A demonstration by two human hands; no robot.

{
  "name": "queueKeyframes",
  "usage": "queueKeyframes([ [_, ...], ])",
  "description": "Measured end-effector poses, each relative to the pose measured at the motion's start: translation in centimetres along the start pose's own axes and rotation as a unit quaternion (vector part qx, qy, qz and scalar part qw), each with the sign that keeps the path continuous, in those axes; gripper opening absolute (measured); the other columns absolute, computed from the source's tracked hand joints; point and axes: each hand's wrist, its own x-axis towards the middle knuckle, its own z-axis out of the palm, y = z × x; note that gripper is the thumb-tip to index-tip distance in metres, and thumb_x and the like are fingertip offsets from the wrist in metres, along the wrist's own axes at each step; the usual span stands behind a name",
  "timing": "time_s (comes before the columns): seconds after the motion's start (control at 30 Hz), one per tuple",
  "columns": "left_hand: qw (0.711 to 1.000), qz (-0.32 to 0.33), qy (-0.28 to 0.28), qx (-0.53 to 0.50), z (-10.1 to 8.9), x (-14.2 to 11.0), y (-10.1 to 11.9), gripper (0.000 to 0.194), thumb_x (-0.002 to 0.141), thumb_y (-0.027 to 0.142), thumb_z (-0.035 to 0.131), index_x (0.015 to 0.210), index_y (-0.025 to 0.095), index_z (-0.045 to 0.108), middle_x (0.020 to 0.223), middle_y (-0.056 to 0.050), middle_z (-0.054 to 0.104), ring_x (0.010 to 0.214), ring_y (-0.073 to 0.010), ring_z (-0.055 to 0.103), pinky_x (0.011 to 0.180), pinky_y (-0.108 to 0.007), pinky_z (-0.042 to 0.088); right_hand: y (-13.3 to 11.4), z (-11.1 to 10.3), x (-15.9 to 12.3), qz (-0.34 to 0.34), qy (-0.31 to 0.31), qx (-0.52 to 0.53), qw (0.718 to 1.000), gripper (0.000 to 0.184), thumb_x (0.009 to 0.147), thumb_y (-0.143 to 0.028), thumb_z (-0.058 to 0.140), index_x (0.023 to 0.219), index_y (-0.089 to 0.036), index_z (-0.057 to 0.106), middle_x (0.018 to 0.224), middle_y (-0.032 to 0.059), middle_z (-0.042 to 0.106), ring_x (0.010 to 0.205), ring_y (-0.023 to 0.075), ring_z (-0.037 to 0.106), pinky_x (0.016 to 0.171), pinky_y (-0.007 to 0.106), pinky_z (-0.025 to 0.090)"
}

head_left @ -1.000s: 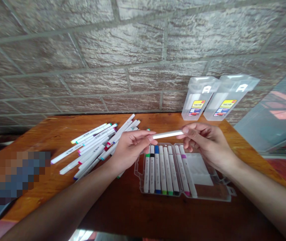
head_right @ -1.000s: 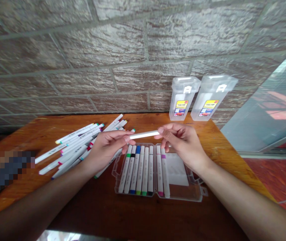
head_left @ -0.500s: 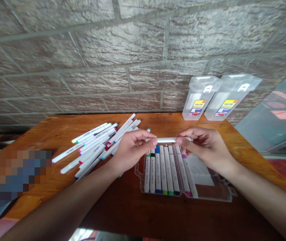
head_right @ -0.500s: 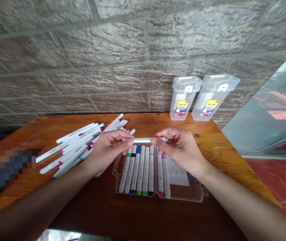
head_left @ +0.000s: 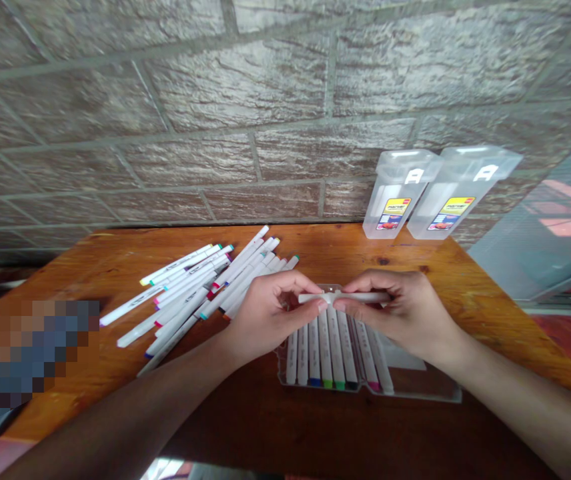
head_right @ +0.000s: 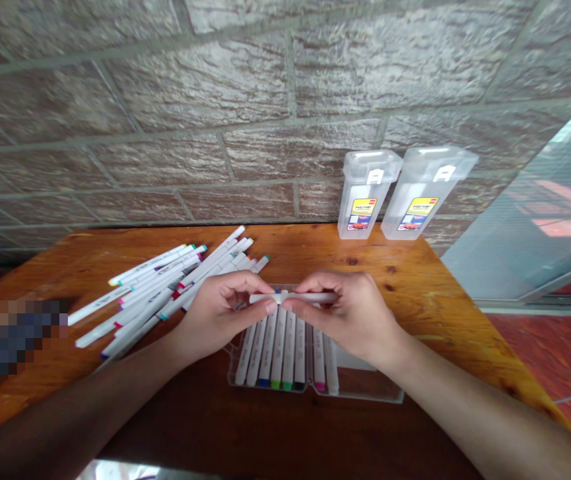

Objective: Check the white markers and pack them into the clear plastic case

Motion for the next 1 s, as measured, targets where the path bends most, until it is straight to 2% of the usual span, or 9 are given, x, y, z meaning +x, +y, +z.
queueKeyframes([
  [0.2,1.0,0.008,-0.012,0.027,0.18,-0.24,-0.28,0.02,0.088,0.035,0.075,0.092,0.015,0.075,0.077,-0.005,0.074,0.065,-0.0143,0.061,0.059,-0.025,0.043,0.0,0.0,-0.12,-0.012,-0.003,-0.049,0.999,0.024,0.086,-0.042,0.083,0.084,-0.019,0.079,0.072,0.0034,0.077,0.061,0.0171,0.067,0.055,0.026,0.048],
  [0.63,0.995,0.055,-0.024,0.086,0.25,-0.79,-0.04,0.014,0.09,0.025,0.07,0.098,0.015,0.076,0.086,-0.006,0.078,0.071,-0.0157,0.067,0.065,-0.025,0.05,0.48,0.01,-0.31,0.013,-0.02,-0.046,0.999,0.029,0.082,-0.047,0.086,0.084,-0.019,0.08,0.074,0.0027,0.077,0.061,0.0163,0.064,0.056,0.026,0.047],
  [0.8,0.994,0.051,-0.029,0.088,0.2,-0.95,-0.16,0.016,0.092,0.027,0.07,0.101,0.016,0.076,0.088,-0.007,0.079,0.072,-0.0165,0.068,0.067,-0.026,0.051,0.34,0.01,-0.28,0.018,-0.025,-0.054,0.998,0.032,0.081,-0.049,0.085,0.082,-0.017,0.079,0.07,0.0031,0.075,0.057,0.0158,0.061,0.052,0.026,0.044],
  [1.0,0.995,0.046,-0.026,0.083,0.11,-0.75,0.15,0.015,0.093,0.028,0.069,0.099,0.016,0.077,0.086,-0.005,0.078,0.068,-0.0146,0.064,0.063,-0.025,0.048,0.09,0.01,-0.06,0.018,-0.036,-0.054,0.998,0.028,0.085,-0.046,0.082,0.082,-0.019,0.079,0.069,0.0026,0.074,0.059,0.016,0.061,0.053,0.026,0.044],
])
